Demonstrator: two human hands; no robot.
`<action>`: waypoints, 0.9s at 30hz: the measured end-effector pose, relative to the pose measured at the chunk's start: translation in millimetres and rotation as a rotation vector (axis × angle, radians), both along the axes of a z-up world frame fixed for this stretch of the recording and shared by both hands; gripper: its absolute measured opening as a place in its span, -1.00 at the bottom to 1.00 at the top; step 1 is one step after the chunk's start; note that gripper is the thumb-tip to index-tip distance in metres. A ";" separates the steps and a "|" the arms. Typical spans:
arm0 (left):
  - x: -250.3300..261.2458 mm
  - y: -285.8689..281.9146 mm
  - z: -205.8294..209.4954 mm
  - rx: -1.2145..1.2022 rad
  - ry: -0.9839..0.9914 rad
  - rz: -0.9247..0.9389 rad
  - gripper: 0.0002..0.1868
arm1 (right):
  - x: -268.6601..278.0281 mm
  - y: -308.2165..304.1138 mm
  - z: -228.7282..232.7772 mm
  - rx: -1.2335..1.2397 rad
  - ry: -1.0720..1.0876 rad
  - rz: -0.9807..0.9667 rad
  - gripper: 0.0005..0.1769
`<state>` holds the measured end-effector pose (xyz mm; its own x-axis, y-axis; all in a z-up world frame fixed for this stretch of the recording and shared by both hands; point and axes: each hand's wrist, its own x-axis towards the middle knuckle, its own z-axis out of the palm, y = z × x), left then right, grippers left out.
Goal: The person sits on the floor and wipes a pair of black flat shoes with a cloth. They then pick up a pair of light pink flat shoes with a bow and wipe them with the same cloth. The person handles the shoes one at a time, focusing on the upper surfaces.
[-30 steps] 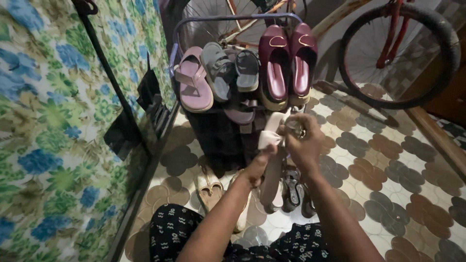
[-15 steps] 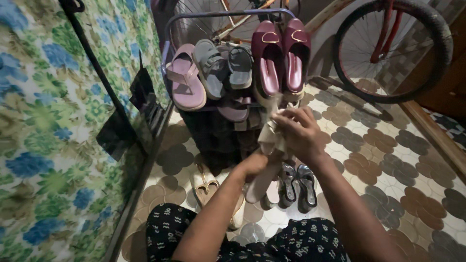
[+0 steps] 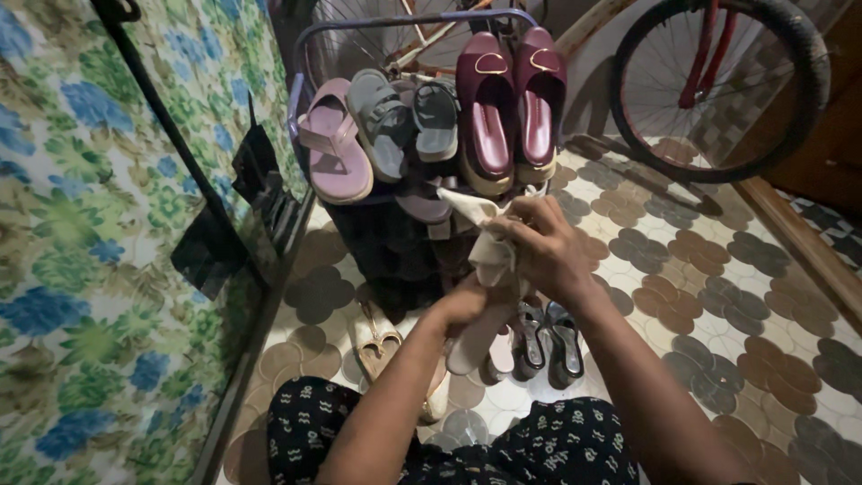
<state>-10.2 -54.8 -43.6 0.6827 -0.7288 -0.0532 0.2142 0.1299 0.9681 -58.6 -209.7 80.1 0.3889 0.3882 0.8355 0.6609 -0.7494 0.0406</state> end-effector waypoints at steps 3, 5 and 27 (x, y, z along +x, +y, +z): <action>2.5 9.8 -2.5 0.015 0.037 0.058 -0.63 | 12.5 -1.3 -0.5 0.062 -0.105 -0.020 -0.62; 5.9 3.1 -4.2 -0.036 0.064 0.024 -0.60 | 9.3 -4.0 0.4 0.154 -0.062 -0.063 -0.60; 28.2 23.8 4.5 -0.830 0.233 0.094 -0.18 | -40.5 -4.1 -50.5 0.511 0.431 -0.267 -0.68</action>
<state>18.0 -30.9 -39.1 0.7797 -0.5351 0.3252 0.3483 0.8022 0.4850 -99.2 -213.9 29.6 0.7524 -0.1649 0.6377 0.3304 -0.7431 -0.5819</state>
